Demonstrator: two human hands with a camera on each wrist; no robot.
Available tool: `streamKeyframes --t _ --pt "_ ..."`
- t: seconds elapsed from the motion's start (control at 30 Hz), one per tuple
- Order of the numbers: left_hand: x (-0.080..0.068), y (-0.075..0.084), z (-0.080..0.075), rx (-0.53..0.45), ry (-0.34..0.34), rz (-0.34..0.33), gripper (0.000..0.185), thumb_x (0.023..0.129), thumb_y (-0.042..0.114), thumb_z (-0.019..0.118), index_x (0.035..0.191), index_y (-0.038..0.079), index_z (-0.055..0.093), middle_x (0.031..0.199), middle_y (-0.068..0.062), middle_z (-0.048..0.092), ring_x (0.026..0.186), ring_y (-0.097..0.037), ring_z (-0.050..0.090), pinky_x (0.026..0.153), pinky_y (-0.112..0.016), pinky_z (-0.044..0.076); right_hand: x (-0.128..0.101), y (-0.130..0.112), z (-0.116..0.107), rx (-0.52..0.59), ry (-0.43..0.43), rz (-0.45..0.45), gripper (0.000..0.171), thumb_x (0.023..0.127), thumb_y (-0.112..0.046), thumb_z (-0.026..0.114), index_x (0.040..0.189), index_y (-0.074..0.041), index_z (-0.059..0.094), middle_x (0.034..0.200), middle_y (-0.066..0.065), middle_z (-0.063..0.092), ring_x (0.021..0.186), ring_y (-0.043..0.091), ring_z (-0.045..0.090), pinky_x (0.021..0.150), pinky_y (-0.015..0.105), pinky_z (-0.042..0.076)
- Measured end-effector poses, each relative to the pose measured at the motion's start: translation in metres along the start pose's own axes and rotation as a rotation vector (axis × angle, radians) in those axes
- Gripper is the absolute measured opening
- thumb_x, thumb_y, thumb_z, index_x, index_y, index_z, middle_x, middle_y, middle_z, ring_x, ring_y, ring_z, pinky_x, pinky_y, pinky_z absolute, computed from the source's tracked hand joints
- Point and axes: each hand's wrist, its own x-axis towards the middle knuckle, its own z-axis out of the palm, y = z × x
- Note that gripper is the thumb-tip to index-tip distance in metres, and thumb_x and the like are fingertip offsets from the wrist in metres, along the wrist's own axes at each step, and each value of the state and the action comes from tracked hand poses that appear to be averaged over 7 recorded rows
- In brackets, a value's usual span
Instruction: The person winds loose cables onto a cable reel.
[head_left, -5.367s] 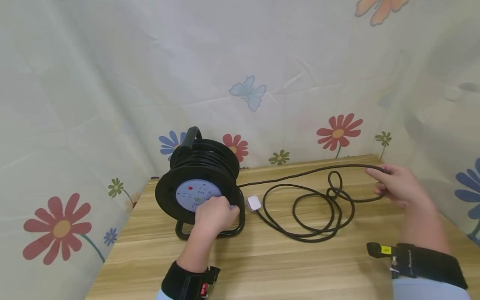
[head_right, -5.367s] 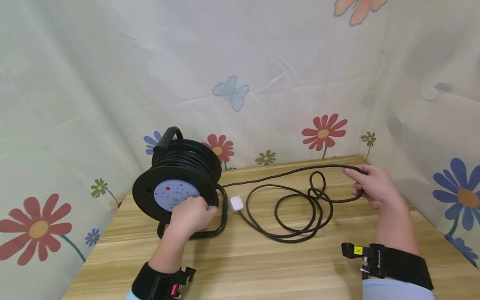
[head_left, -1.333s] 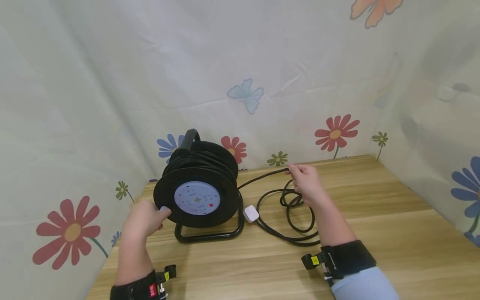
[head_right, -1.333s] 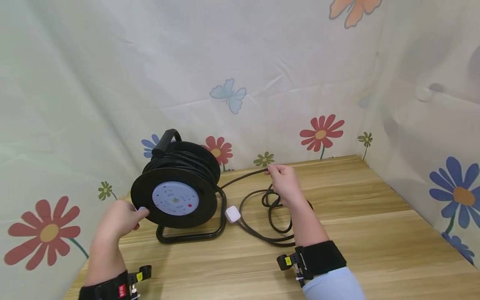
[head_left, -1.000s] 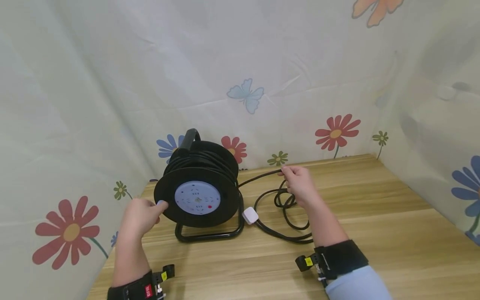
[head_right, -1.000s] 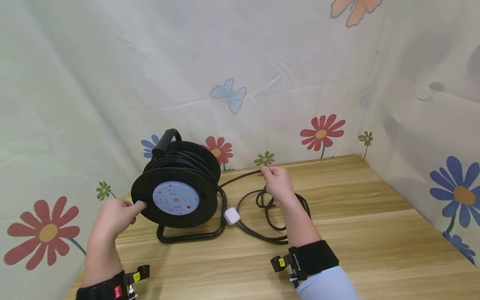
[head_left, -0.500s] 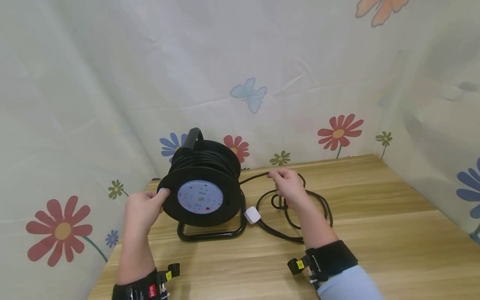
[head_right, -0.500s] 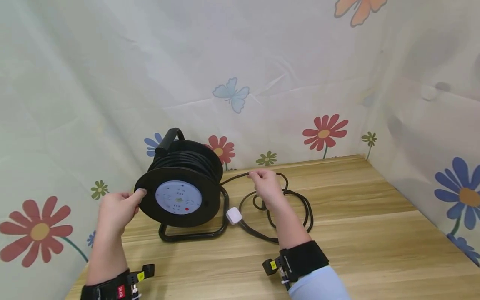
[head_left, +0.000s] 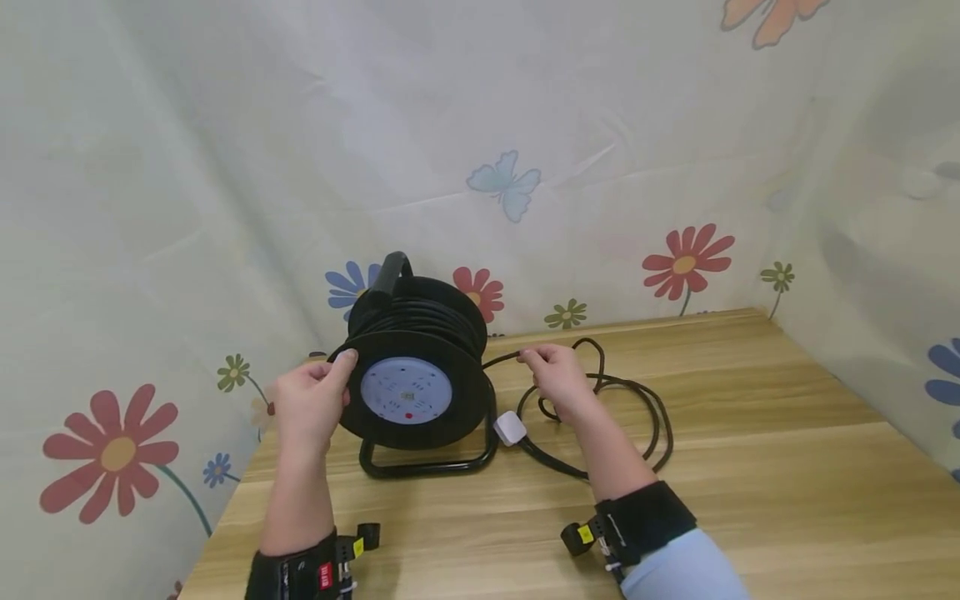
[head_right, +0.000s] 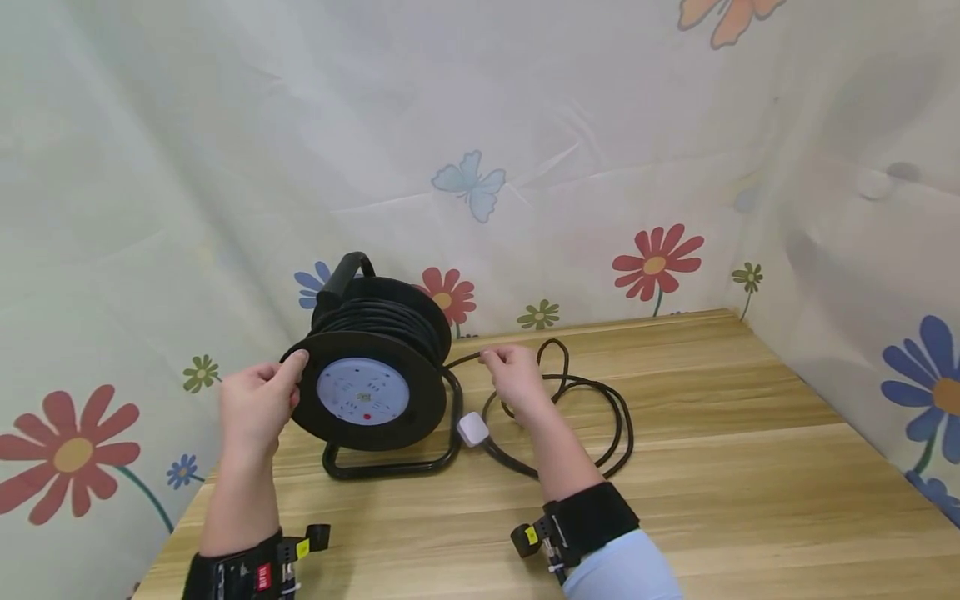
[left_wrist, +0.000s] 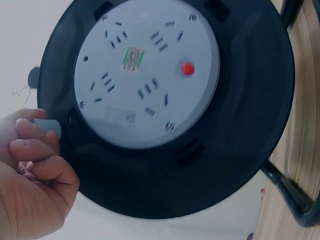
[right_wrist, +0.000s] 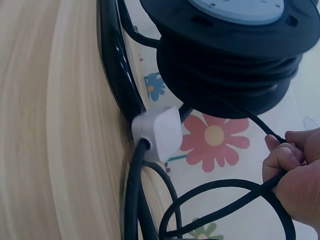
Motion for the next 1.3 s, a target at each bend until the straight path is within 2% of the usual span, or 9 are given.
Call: streamKeyframes --t 0.33,0.43,0.53,0.67,0.77,0.87,0.97,1.1,1.3 --pt "-0.009 0.010 0.028 -0.170 0.038 0.152 0.055 0.089 0.051 0.075 0.071 0.000 0.065 0.054 -0.006 0.055 0.043 -0.014 0.042 0.042 -0.028 0.028 -0.002 0.003 0.023 -0.139 -0.053 -0.014 0.028 0.107 -0.020 0.054 0.114 -0.001 0.073 0.062 0.000 0.042 0.049 0.010 0.035 0.043 0.024 0.029" --pt "-0.011 0.013 0.032 -0.182 0.040 0.160 0.052 0.090 0.050 0.075 0.072 0.001 0.064 0.056 -0.008 0.056 0.045 -0.016 0.043 0.042 -0.028 0.028 -0.003 0.003 0.024 -0.149 -0.054 -0.017 0.026 0.105 -0.019 0.056 0.112 -0.001 0.073 0.064 0.001 0.045 0.052 0.012 0.039 0.048 0.024 0.032" --pt "-0.011 0.014 0.034 -0.183 0.044 0.156 0.054 0.090 0.053 0.074 0.073 0.003 0.064 0.057 -0.009 0.057 0.047 -0.018 0.045 0.043 -0.028 0.028 -0.004 0.001 0.023 -0.206 -0.051 -0.046 0.021 0.102 -0.017 0.062 0.110 -0.001 0.073 0.077 0.003 0.059 0.065 0.014 0.052 0.058 0.028 0.043" --pt "-0.011 0.013 0.034 -0.173 0.052 0.154 0.055 0.089 0.056 0.073 0.074 0.004 0.065 0.058 -0.009 0.057 0.048 -0.019 0.046 0.044 -0.029 0.029 -0.006 -0.001 0.020 -0.473 -0.024 -0.147 0.021 0.098 -0.012 0.064 0.117 -0.004 0.073 0.105 0.009 0.072 0.087 0.019 0.064 0.074 0.036 0.052" --pt "-0.011 0.012 0.034 -0.168 0.049 0.153 0.055 0.089 0.056 0.072 0.074 0.003 0.065 0.058 -0.010 0.058 0.048 -0.020 0.046 0.044 -0.029 0.029 -0.009 -0.002 0.017 -0.750 0.072 -0.239 0.024 0.098 -0.012 0.063 0.120 -0.012 0.073 0.113 0.009 0.071 0.090 0.024 0.067 0.069 0.041 0.054" --pt "-0.012 0.012 0.033 -0.165 0.048 0.146 0.056 0.090 0.056 0.072 0.075 0.003 0.065 0.058 -0.010 0.058 0.049 -0.021 0.047 0.044 -0.029 0.030 -0.010 0.000 0.011 -0.895 0.207 -0.305 0.017 0.098 -0.013 0.066 0.113 -0.015 0.073 0.110 0.008 0.071 0.085 0.027 0.068 0.063 0.043 0.053" --pt "-0.013 0.013 0.032 -0.166 0.053 0.142 0.056 0.090 0.056 0.072 0.075 0.003 0.065 0.058 -0.010 0.058 0.050 -0.021 0.049 0.045 -0.030 0.030 -0.010 0.002 0.004 -0.890 0.296 -0.334 0.008 0.098 -0.018 0.069 0.103 -0.012 0.071 0.097 0.007 0.072 0.078 0.025 0.068 0.061 0.042 0.053" --pt "-0.013 0.013 0.031 -0.177 0.063 0.142 0.056 0.090 0.055 0.072 0.074 0.002 0.065 0.058 -0.010 0.058 0.050 -0.021 0.050 0.047 -0.030 0.033 -0.010 0.004 -0.005 -0.840 0.309 -0.339 0.012 0.099 -0.019 0.068 0.095 -0.007 0.069 0.084 0.009 0.070 0.070 0.023 0.066 0.060 0.040 0.052" --pt "-0.013 0.013 0.030 -0.164 0.075 0.140 0.059 0.091 0.057 0.070 0.074 0.001 0.066 0.057 -0.009 0.058 0.050 -0.021 0.048 0.048 -0.030 0.034 -0.010 0.007 -0.017 -0.788 0.394 -0.444 0.006 0.093 -0.002 0.069 0.098 0.000 0.069 0.097 0.017 0.062 0.090 0.034 0.063 0.077 0.045 0.054"
